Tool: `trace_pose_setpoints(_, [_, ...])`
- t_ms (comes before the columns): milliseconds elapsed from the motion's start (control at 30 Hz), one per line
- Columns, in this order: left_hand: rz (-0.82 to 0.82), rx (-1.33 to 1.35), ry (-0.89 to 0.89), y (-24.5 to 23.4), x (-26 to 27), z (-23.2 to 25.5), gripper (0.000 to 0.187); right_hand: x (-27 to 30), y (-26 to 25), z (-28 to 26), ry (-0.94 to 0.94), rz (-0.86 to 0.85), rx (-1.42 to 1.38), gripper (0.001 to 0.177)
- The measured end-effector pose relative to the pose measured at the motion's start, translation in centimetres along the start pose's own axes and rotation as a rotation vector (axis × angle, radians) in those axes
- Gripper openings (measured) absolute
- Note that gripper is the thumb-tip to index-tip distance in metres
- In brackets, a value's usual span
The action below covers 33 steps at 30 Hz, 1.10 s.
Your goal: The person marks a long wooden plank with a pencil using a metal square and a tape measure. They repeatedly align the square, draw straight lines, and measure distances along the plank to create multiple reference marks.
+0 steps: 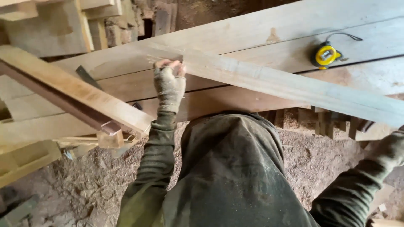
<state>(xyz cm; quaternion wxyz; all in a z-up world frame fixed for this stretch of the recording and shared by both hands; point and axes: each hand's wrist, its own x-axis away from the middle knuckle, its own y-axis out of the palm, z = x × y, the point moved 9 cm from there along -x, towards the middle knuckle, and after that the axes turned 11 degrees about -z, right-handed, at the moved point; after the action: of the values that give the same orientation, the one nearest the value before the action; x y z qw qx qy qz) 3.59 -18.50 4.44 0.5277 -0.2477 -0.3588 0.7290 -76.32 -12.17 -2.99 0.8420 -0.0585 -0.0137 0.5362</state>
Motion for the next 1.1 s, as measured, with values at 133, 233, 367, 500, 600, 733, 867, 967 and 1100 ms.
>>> trace_pose_setpoints(133, [-0.043, 0.027, -0.05, 1.9, -1.2, -2.2, 0.019, 0.1, 2.6, 1.1, -0.067, -0.696, -1.682, 0.056])
trace_pose_setpoints(233, [-0.041, 0.031, -0.071, 2.2, -1.6, -3.0, 0.013, 3.4, -3.3, 4.6, 0.366, -1.019, -2.419, 0.046])
trace_pose_setpoints(367, [-0.055, 0.119, -0.101, 2.5, -2.0, -3.7, 0.014, 2.2, -3.0, 2.1, 0.2, -0.907, -2.862, 0.04])
trace_pose_setpoints(500, [-0.038, 0.181, -0.082, 2.4, -1.8, -3.2, 0.019, 1.8, -4.9, 3.8, -0.546, -0.04, -1.963, 0.024])
trace_pose_setpoints(600, [-0.065, 0.193, -0.124, 2.5, -1.8, -3.3, 0.018, 2.0, -0.3, -0.6, 0.442, -0.919, -2.769, 0.014])
trace_pose_setpoints(733, [-0.071, 0.223, -0.124, 2.4, -1.8, -3.0, 0.018, 2.7, -0.9, 1.8, 0.255, -0.729, -2.564, 0.029])
trace_pose_setpoints(867, [-0.082, 0.225, -0.149, 2.5, -1.7, -3.2, 0.017, 3.3, -0.5, 1.7, 0.358, -0.779, -2.592, 0.03])
trace_pose_setpoints(967, [-0.089, 0.246, -0.125, 2.5, -1.8, -3.1, 0.019, 3.9, -0.6, 1.7, 0.514, -0.849, -2.621, 0.041])
trace_pose_setpoints(1100, [-0.097, 0.245, -0.127, 2.3, -1.7, -2.7, 0.018, 3.8, -0.7, 1.9, 0.457, -0.806, -2.611, 0.042])
